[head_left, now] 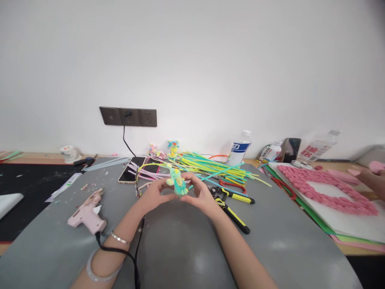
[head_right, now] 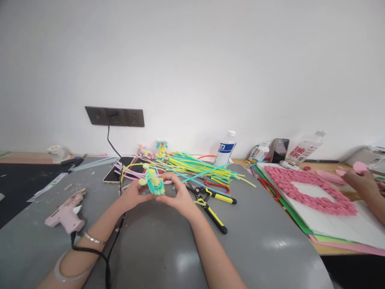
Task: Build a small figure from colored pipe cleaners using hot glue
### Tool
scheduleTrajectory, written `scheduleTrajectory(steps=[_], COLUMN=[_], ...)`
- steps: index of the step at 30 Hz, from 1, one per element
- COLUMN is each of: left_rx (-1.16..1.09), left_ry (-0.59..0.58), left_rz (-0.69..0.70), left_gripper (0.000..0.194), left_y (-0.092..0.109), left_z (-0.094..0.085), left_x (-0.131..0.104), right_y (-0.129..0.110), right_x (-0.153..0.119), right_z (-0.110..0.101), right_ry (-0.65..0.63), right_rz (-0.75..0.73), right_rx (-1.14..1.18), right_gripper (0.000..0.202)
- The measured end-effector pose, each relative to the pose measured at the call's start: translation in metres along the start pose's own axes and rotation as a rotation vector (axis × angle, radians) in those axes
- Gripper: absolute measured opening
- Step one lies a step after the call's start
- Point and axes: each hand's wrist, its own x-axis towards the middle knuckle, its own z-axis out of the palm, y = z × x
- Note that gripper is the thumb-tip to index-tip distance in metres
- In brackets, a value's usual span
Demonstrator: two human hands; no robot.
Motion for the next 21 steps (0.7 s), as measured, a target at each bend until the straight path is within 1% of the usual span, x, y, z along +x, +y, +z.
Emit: scheduleTrajectory(steps=[3,6,9,13,16,21], left_rx=[0.034,0.06,0.104,0.187,0.183,0.162], left_ry=[-0.043,-0.03,-0.01,0.005,0.003,0.021], left_rz=[0.007,0.001,0.011,0.022,0.028,0.008], left_gripper=[0.034,0.034,0.035,0.023,0.016,0.015], left_y=[0.002,0.006,0.011,0.021,0.025,0.028], left_z=[-0.001,-0.001,0.0,0.001,0.002,0.002], left_x=[0.0,-0.001,-0.001,-0.001,-0.001,-0.001], right_y=[-0.002,-0.001,-0.002,-0.005,-0.008,-0.013], right_x=[0.0,-0.001,-0.001,0.0,0.0,-0.001], right_z=[0.0,0.001,0.002,0.003,0.005,0.007], right_ry=[-0.024,-0.038,-0.062,-0.07,-0.049,-0.022], right_rz=[0.037,0.041,0.019,-0.013,-0.065,-0.125], right_rx=[0.012,0.033,0.042,0.018,-0.016,-0.041], right_gripper=[0.054,0.052,0.048,0.042,0.037,0.037])
